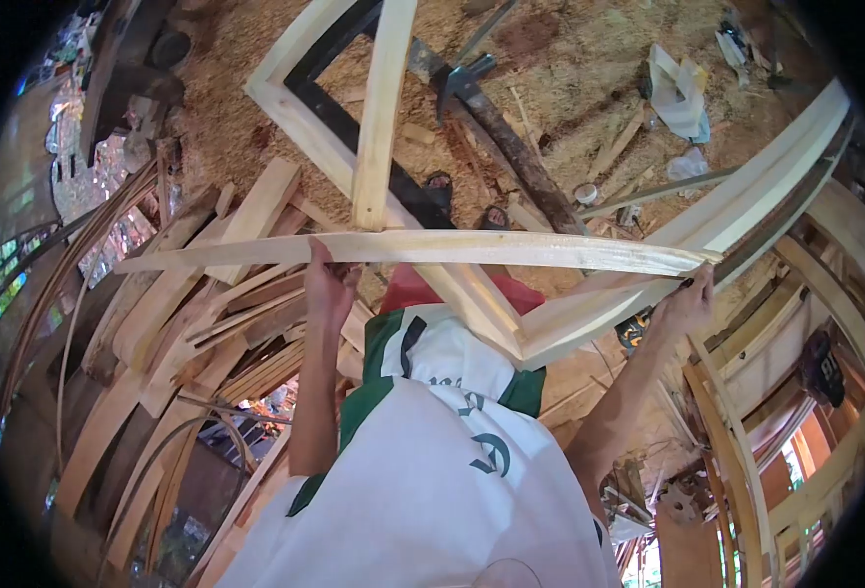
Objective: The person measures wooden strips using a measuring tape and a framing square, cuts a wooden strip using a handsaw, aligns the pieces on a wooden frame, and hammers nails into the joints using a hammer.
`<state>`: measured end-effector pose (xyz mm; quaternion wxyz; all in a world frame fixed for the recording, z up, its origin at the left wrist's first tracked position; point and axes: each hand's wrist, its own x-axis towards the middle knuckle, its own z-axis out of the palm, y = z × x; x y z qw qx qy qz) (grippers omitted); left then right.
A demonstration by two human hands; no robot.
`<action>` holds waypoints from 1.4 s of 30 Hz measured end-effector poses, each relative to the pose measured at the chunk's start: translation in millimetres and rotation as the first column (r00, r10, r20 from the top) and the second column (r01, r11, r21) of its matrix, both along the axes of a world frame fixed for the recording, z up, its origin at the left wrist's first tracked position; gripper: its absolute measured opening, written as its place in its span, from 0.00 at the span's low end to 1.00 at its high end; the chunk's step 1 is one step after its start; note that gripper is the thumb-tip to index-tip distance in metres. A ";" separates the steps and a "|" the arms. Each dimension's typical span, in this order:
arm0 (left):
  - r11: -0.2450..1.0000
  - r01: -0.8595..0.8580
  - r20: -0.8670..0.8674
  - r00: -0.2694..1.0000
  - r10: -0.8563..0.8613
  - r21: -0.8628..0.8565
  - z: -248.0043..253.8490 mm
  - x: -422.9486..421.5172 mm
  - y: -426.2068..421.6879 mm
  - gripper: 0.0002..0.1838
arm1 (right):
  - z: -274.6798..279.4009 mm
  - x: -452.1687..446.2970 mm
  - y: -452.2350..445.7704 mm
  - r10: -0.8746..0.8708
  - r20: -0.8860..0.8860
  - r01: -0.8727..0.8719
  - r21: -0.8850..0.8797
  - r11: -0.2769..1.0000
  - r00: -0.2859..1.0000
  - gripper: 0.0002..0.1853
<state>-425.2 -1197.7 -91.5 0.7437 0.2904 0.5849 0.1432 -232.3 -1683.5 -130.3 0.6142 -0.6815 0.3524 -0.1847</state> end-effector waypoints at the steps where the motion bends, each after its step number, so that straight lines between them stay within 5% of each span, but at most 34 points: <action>1: 0.995 0.082 -0.100 0.991 -0.088 -0.064 6.2 -7.5 -5.5 0.15 | 6.0 -0.3 11.6 -0.015 -0.054 0.015 -0.002 1.000 0.998 0.19; 2: 0.971 0.176 -0.178 0.963 -0.204 -0.159 8.5 -10.8 -17.7 0.14 | 16.2 0.4 15.7 -0.064 -0.174 0.054 -0.059 0.997 0.983 0.21; 3: 0.837 0.535 -0.204 0.812 -0.546 -0.110 18.9 -14.3 -25.5 0.12 | 25.1 1.7 19.7 -0.112 -0.290 0.083 -0.111 0.990 0.950 0.24; 5: 0.346 0.936 -0.224 0.350 -0.910 0.056 43.8 -9.2 -58.9 0.11 | 14.4 -2.4 14.5 -0.096 -0.123 0.085 -0.094 0.992 0.988 0.21; 7: 0.076 0.978 -0.251 0.124 -0.960 0.195 74.0 33.3 -96.4 0.11 | 10.6 -2.8 13.7 -0.124 -0.045 0.121 -0.055 0.991 0.991 0.17; 8: 0.045 0.975 -0.264 0.103 -0.959 0.216 91.8 52.2 -123.7 0.11 | 10.4 -2.8 12.1 -0.112 -0.018 0.112 0.032 0.993 0.994 0.16; 9: 0.116 0.907 -0.184 0.205 -0.961 0.405 89.1 71.5 -150.0 0.11 | 13.0 0.8 14.7 -0.137 0.002 0.137 0.016 0.990 0.991 0.16; 11: 0.059 0.759 -0.203 0.247 -0.947 0.649 75.4 116.0 -207.5 0.09 | 15.9 3.7 19.8 -0.099 0.069 0.102 -0.038 0.994 0.993 0.09; 13: -0.299 0.555 -0.422 0.105 -0.900 0.776 64.6 161.9 -248.8 0.10 | 7.9 2.0 14.4 -0.098 0.064 0.101 -0.051 0.994 0.993 0.11; 22: -0.475 0.522 -0.567 0.020 -0.823 0.708 18.2 247.4 -372.2 0.12 | 17.1 2.1 17.8 -0.064 -0.095 0.041 -0.225 0.973 0.993 0.12; 25: -0.425 0.631 -0.541 -0.010 -0.841 0.649 19.0 246.2 -373.1 0.15 | 11.4 -0.2 21.8 -0.110 -0.041 0.106 -0.107 0.989 0.993 0.13; 28: -0.517 0.633 -0.598 -0.105 -0.794 0.576 15.8 250.8 -371.5 0.15 | 15.4 2.6 25.6 -0.164 -0.044 0.162 -0.063 0.985 0.985 0.13; 42: -0.495 0.656 -0.570 -0.117 -0.813 0.570 6.6 250.1 -372.8 0.14 | 9.9 -3.5 25.1 -0.198 -0.027 0.200 0.053 0.978 0.980 0.11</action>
